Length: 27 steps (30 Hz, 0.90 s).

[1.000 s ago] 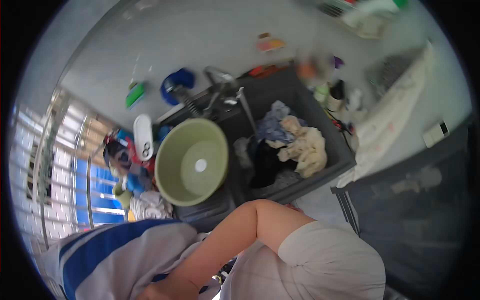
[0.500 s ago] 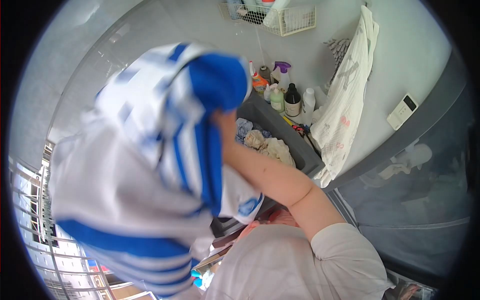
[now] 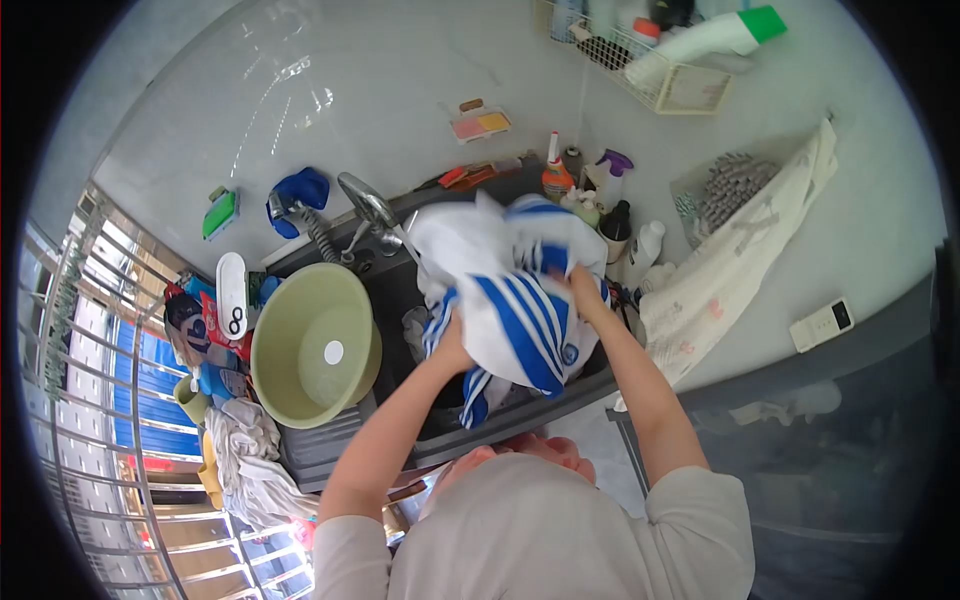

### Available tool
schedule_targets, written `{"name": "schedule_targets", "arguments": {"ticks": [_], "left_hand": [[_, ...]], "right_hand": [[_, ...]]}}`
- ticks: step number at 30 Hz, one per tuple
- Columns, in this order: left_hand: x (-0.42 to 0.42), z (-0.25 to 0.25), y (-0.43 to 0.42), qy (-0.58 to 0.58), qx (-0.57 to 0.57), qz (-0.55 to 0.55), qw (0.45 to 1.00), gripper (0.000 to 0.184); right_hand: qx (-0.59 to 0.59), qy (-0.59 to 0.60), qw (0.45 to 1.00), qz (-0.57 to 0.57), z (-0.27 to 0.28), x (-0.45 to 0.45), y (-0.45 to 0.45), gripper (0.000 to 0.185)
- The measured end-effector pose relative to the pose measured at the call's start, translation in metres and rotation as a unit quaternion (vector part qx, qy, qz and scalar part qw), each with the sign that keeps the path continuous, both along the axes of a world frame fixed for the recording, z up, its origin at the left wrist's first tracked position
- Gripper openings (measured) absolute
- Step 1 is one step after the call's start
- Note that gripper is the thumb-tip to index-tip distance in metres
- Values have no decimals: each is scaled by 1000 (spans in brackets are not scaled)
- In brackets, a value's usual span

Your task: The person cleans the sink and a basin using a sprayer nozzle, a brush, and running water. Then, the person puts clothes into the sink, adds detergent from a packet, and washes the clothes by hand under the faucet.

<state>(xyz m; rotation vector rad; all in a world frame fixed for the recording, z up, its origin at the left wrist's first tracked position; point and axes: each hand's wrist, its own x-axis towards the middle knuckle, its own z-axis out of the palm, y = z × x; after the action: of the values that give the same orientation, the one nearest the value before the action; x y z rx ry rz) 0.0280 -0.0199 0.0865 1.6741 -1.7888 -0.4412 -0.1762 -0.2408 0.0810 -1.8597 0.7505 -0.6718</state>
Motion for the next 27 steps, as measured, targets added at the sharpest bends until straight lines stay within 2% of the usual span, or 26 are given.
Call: {"name": "schedule_targets", "arguments": {"ticks": [1, 2, 3, 5, 6, 7, 8, 9, 11, 12, 13, 14, 15, 16, 18, 20, 22, 25, 27], "left_hand": [[-4, -28, 15, -94, 201, 93, 971, 67], [4, -34, 30, -158, 417, 4, 895, 62], [2, -24, 35, -247, 542, -140, 791, 62], [5, -46, 74, -182, 587, -98, 782, 64], [7, -42, 93, -175, 592, -97, 781, 64], [7, -23, 115, -96, 486, -49, 867, 63], [4, -1, 134, -19, 367, 5, 930, 62], [1, 19, 148, -16, 370, 12, 929, 62], [-4, 58, 170, 131, 373, 100, 913, 60], [-7, 74, 183, 136, 372, 112, 911, 60], [-8, 88, 198, 244, 391, 170, 871, 59], [-10, 93, 213, 350, 401, 228, 815, 59], [-10, 87, 232, 358, 398, 245, 809, 59], [-11, 78, 253, 334, 370, 274, 823, 58], [-15, 76, 285, 309, 321, 328, 833, 55], [-22, 73, 317, 312, 333, 388, 801, 55], [-30, 83, 342, 301, 375, 451, 752, 56], [-36, 76, 382, 290, 353, 500, 736, 55], [-29, 80, 402, 302, 347, 561, 689, 53]], "right_hand": [[-118, 133, 984, 9, -30, -20, 6, 35], [-234, 260, 937, 20, -59, -32, 9, 37], [-235, 265, 935, 28, -63, -36, 21, 37], [-221, 94, 971, -10, -58, -38, 44, 51], [-217, 98, 971, -2, -42, -34, 53, 51], [-309, 157, 936, -60, -21, -28, 63, 68], [-399, 210, 885, -117, -12, -20, 69, 85], [-397, 208, 887, -109, -18, -9, 68, 85], [-181, 142, 966, -117, -32, 16, 64, 115], [-81, 192, 978, -16, -31, 33, 67, 130], [-92, 151, 978, 111, -41, 53, 76, 130], [-94, 207, 962, 149, -45, 74, 96, 129], [-98, 263, 941, 187, -47, 90, 115, 128], [-100, 261, 937, 208, -50, 101, 124, 128], [-186, 378, 848, 321, -59, 125, 138, 120], [-272, 417, 804, 326, -108, 144, 139, 114], [-335, 417, 791, 298, -129, 158, 146, 108], [-381, 414, 768, 306, -164, 181, 140, 106], [-410, 465, 736, 270, -175, 194, 145, 103]]}}
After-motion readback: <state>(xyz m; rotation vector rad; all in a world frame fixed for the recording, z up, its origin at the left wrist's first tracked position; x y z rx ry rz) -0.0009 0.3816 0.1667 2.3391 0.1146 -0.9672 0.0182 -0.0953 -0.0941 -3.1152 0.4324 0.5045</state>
